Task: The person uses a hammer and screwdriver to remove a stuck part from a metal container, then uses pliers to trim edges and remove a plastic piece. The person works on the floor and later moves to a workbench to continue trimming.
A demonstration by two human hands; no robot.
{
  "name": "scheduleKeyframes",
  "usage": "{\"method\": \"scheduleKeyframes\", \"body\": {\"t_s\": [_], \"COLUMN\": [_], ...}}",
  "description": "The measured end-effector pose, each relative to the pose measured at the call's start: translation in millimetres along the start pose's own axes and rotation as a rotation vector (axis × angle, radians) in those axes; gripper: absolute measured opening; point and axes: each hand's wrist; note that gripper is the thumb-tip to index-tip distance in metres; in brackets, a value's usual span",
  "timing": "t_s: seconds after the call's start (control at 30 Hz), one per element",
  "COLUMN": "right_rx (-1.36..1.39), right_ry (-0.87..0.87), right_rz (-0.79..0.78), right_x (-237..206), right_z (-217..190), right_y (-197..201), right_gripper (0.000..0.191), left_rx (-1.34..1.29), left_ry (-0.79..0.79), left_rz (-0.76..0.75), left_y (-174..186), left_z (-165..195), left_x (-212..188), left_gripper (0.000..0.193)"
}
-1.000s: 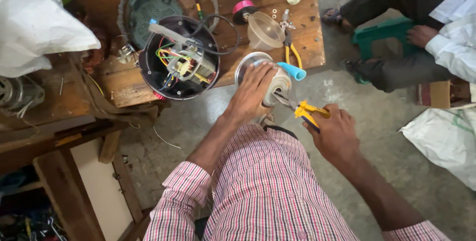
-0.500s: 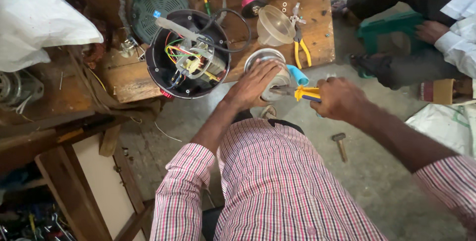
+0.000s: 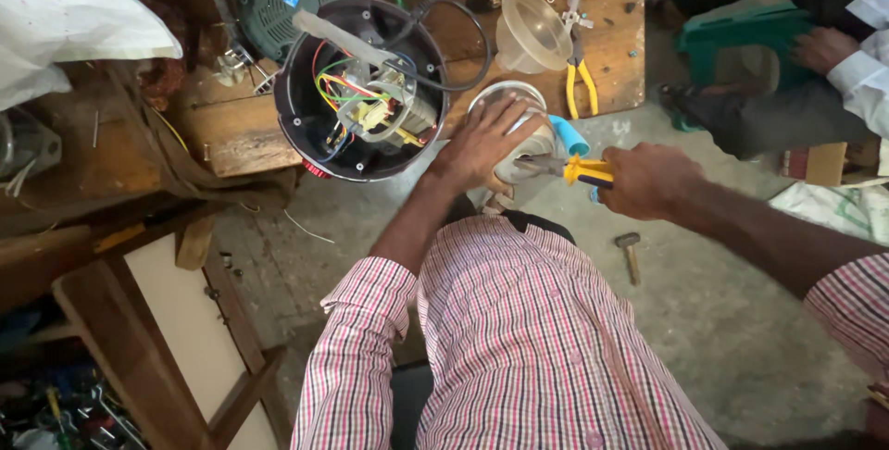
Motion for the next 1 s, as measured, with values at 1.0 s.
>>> {"method": "scheduleKeyframes", "body": {"t_s": [1.0], "right_rx": [-0.462], "right_ry": [0.077], "right_rz": [0.286], "right_x": [-39], "right_z": [-36], "right_y": [22], "right_gripper": [0.057], "left_rx": [-0.048], "left_ry": [-0.083], "left_rz": [0.054], "left_y": [4], "left_z": [-8], "left_x": [6], "left_gripper": [0.136]}}
Point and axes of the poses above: each hand's wrist, its own x-axis towards the middle knuckle, its own y-axis out of the back of the hand, z = x × y, and after that the axes turned 14 degrees about -z, right-handed
